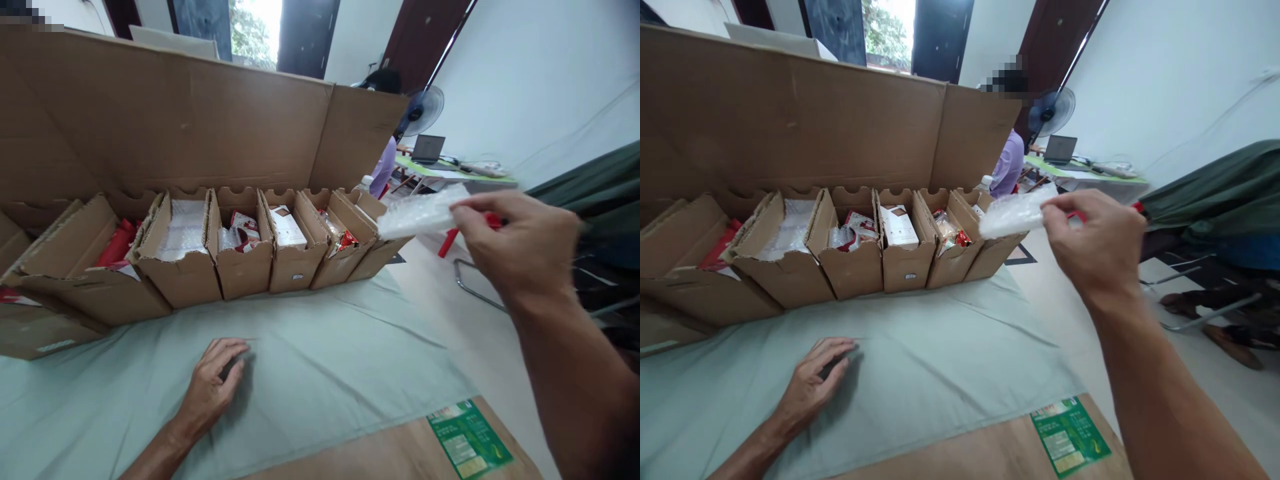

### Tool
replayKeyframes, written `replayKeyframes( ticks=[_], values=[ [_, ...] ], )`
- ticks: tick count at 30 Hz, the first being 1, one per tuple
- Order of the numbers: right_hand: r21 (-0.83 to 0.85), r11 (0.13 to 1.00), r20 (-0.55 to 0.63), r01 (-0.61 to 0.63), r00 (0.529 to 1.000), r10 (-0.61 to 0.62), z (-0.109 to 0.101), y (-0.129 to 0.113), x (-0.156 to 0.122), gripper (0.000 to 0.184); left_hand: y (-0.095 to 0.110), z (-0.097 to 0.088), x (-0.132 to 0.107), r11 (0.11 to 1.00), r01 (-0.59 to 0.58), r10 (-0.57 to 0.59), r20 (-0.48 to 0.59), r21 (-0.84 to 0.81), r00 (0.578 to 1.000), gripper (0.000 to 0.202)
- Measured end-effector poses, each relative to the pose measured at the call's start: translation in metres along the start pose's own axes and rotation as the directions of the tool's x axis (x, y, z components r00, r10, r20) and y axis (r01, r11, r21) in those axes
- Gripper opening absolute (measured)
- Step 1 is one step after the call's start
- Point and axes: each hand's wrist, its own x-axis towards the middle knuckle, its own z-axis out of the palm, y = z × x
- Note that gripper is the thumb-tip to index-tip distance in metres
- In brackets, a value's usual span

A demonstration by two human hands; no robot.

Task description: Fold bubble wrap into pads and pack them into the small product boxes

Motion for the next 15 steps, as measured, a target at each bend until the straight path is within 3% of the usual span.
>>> replayKeyframes(
  ticks=[2, 5, 6, 8, 9, 11, 14, 15],
  values=[
    [0.277, 0.951, -0.084, 0.135, 0.990, -0.116, -0.021, -0.021, -0.045, 0.013, 0.014, -0.005, 0.001, 0.991, 0.104, -0.104, 0.006, -0.089, 0.995, 0.032],
    [0.664, 0.736, 0.140, 0.134, 0.944, -0.299, -0.018, -0.063, -0.122, 0.008, 0.046, -0.014, 0.003, 0.892, 0.228, -0.176, 0.165, -0.390, 0.971, 0.093],
    [0.746, 0.662, 0.249, 0.073, 0.891, -0.380, -0.012, -0.075, -0.143, 0.010, 0.056, -0.017, 0.003, 0.850, 0.275, -0.181, 0.243, -0.449, 0.953, 0.103],
    [0.817, 0.573, 0.399, -0.064, 0.779, -0.483, 0.003, -0.089, -0.164, 0.012, 0.070, -0.023, 0.001, 0.854, 0.336, -0.196, 0.353, -0.397, 0.915, 0.089],
    [0.815, 0.570, 0.439, -0.101, 0.751, -0.493, 0.009, -0.090, -0.164, 0.013, 0.072, -0.026, -0.001, 0.892, 0.332, -0.210, 0.371, -0.305, 0.905, 0.071],
    [0.760, 0.643, 0.454, -0.092, 0.783, -0.425, 0.022, -0.081, -0.139, 0.016, 0.066, -0.031, -0.007, 0.958, 0.260, -0.203, 0.358, -0.120, 0.911, 0.038],
    [0.499, 0.867, 0.403, 0.015, 0.881, -0.247, 0.046, -0.059, -0.064, 0.023, 0.039, -0.037, -0.018, 0.994, 0.095, -0.107, 0.299, 0.055, 0.948, 0.028],
    [0.355, 0.934, 0.441, 0.050, 0.872, -0.214, 0.057, -0.054, -0.038, 0.026, 0.030, -0.038, -0.022, 0.992, 0.018, -0.047, 0.238, 0.125, 0.970, 0.028]
  ],
)
